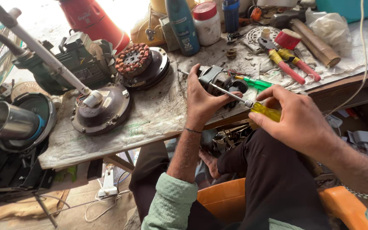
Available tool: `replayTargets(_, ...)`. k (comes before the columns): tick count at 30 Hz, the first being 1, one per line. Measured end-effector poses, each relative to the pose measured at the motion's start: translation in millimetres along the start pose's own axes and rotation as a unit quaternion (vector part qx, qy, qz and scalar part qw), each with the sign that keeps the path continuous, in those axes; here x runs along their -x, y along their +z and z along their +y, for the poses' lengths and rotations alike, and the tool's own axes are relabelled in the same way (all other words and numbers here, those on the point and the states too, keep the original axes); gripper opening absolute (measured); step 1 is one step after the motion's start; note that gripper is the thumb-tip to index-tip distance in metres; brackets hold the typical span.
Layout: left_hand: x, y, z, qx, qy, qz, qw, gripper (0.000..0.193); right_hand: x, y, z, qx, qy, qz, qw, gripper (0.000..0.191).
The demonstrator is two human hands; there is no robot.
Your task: The person uses a screwdriver to loosen and tighten screws on a small electric motor placed on a workbench. They rotate the motor to access different sides and switch between screwdrivers during the process.
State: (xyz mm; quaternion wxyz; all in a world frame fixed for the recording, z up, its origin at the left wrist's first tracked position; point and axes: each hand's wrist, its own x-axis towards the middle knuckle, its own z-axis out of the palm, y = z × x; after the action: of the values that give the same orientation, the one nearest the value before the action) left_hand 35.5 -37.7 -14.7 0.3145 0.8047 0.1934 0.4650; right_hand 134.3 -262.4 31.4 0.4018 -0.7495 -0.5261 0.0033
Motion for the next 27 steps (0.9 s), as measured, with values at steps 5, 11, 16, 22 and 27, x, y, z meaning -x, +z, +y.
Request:
replayTargets(5,0.5,0.6,3.4,-0.005,0.001,0.008,1.0,0.135,13.1,0.8,-23.9,0.233,-0.18,0.098,0.951,0.029)
replayTargets(11,0.6,3.4,1.7,0.014,-0.001,0.003,1.0,0.137,13.0,0.3,-32.7,0.241,-0.163,0.072,0.954,0.033)
replayTargets(16,0.6,3.9,-0.1,0.008,0.004,0.001,1.0,0.135,15.4,4.6,-25.7,0.294,-0.216,0.101,0.926,0.037)
replayTargets(22,1.1,4.4,0.2,-0.006,0.007,0.003,1.0,0.134,4.8,7.4,8.4,0.128,-0.205,0.055,0.969,0.034)
replayTargets(27,1.3,6.0,3.7,-0.042,0.027,0.015,0.999,0.133,-13.0,10.5,34.0,-0.366,0.247,-0.111,0.89,0.043)
